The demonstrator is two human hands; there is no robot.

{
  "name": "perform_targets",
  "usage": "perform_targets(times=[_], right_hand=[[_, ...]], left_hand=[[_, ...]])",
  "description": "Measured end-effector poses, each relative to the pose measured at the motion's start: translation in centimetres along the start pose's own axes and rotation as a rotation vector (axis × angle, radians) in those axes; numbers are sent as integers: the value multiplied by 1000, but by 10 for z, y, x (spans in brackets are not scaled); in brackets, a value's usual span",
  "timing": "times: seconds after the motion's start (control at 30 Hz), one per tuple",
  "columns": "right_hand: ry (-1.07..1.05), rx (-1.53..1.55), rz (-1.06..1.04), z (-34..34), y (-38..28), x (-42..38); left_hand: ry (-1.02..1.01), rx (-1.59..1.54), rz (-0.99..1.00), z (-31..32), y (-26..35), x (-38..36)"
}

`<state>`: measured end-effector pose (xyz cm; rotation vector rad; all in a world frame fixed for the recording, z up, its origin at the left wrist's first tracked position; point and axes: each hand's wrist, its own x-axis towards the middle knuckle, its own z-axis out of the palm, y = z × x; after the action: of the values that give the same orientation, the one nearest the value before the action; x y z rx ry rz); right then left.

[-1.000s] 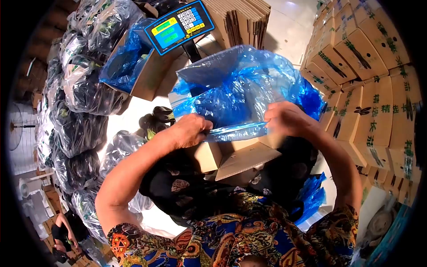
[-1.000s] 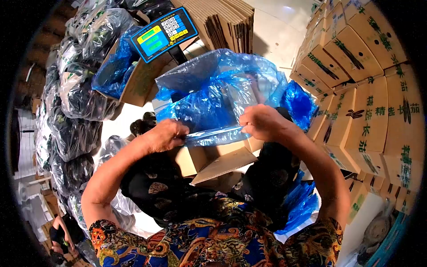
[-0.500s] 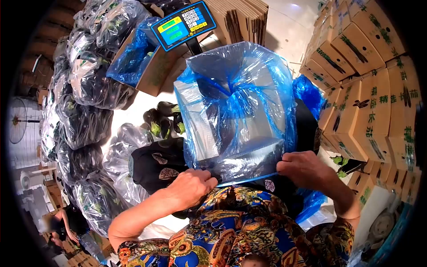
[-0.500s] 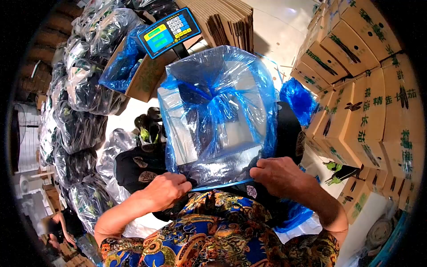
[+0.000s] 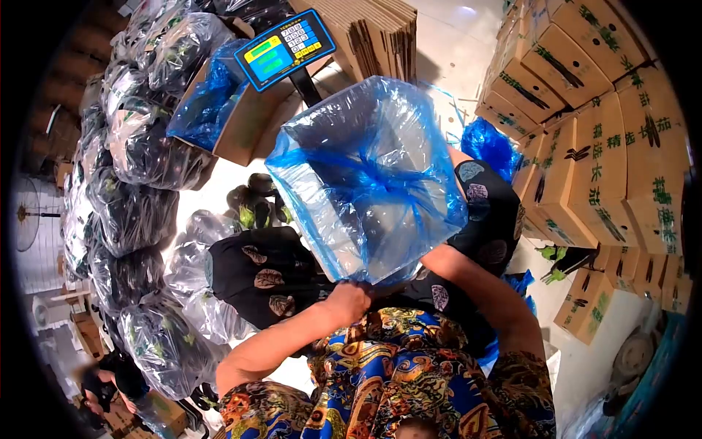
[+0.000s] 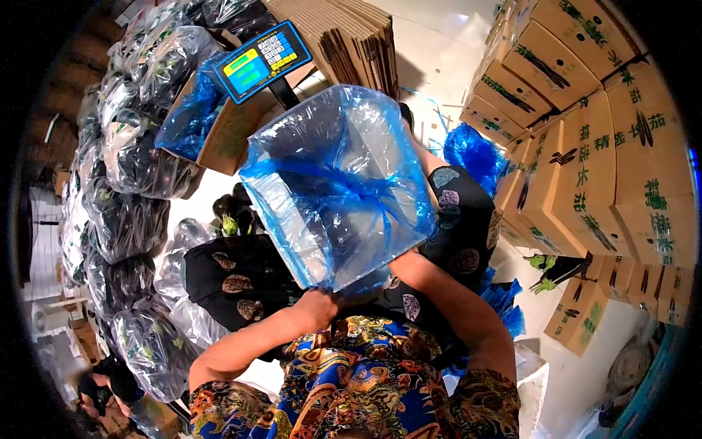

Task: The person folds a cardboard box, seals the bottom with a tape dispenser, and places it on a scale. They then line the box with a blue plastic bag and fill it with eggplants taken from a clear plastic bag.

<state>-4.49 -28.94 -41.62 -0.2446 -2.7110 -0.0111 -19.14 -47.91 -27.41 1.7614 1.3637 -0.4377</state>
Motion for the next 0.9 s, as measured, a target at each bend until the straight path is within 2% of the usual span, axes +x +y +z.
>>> perform_targets(times=[0.07, 0.13, 0.2, 0.27, 0.33, 0.43, 0.47, 0.57, 0.6, 0.67, 0.73, 0.83, 0.9], right_hand=[[-107, 10, 20, 14, -12, -8], [-170, 23, 14, 22, -22, -15], [-209, 47, 2, 30, -31, -16], [-227, 71, -7, 36, -36, -13], [-248, 82, -12, 40, -40, -8], [-274, 93, -26, 44, -40, -7], [-283, 97, -29, 45, -39, -7], [-304, 98, -20, 47, -39, -11], [-298, 92, -22, 46, -39, -14], [-251, 44, -37, 50, -40, -21], [-130, -103, -110, 55, -37, -36], [-180, -146, -119, 48, -39, -37], [-244, -113, -86, 38, -42, -28]], left_hand=[[179, -187, 97, 4, -2, -27], [410, -419, 146, -34, -8, -65], [648, -321, -59, -64, -20, -97], [799, -271, -218, -82, -48, -115], [888, -265, -240, -94, -75, -122], [729, -253, -353, -99, -109, -110], [737, -211, -326, -90, -120, -101], [455, -92, -542, -116, -123, -101], [471, -76, -580, -115, -140, -98], [421, -229, -425, -113, -186, -94], [265, -720, -339, -129, -188, -94], [235, -1052, -212, -129, -186, -81], [193, -1189, -221, -129, -194, -70]])
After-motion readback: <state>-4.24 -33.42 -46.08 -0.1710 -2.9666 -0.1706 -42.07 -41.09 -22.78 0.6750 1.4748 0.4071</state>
